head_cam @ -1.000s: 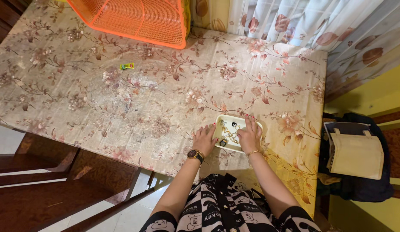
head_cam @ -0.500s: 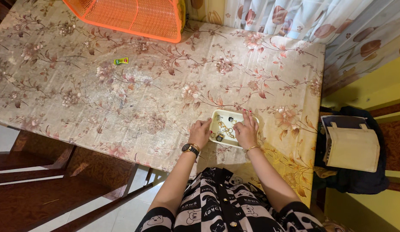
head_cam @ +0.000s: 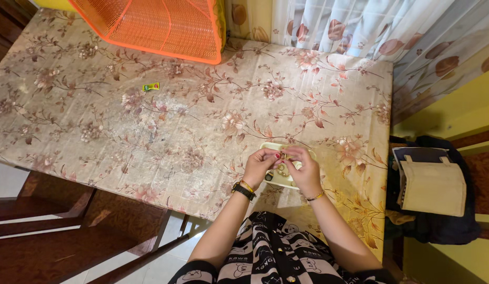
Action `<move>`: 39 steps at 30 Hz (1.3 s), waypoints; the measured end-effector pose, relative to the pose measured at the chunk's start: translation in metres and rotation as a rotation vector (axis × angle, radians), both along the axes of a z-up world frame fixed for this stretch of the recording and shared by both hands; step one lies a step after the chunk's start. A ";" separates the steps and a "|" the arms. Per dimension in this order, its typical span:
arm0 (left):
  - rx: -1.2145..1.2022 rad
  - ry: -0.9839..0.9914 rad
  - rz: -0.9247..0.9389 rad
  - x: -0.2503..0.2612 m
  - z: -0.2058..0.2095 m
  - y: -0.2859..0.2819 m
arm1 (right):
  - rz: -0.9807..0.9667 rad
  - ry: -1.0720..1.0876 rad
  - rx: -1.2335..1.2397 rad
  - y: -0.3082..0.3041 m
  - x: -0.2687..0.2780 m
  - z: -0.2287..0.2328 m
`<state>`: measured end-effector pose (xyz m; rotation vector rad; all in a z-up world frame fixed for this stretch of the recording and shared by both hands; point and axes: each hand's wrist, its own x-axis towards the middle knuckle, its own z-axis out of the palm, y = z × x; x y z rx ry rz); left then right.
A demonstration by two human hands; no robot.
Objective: The person picks a black wristwatch from a small white tray and fastens it on the left wrist. They then pick a gold bracelet and fasten it on the right wrist, followed by a second gold bracelet on the left wrist. Finally, they pick a gold ring and place it on the left ring finger. All items remain in the tray when not worn.
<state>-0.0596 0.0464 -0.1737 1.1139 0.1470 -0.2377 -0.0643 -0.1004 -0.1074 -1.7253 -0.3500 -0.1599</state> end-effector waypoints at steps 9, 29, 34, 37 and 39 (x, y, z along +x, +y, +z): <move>-0.119 0.042 -0.033 -0.003 0.003 -0.003 | -0.069 -0.089 -0.115 0.002 -0.008 0.012; 0.407 -0.495 0.060 -0.019 0.058 -0.014 | -0.081 0.112 0.382 -0.006 -0.005 -0.010; 0.705 -0.649 0.161 -0.030 0.095 -0.016 | -0.046 0.226 0.472 -0.007 -0.007 -0.005; 0.771 -0.722 0.187 -0.030 0.103 -0.016 | -0.001 0.208 0.486 -0.010 -0.008 -0.003; 0.737 -0.690 0.170 -0.029 0.104 -0.015 | 0.087 0.159 0.491 -0.014 -0.008 -0.003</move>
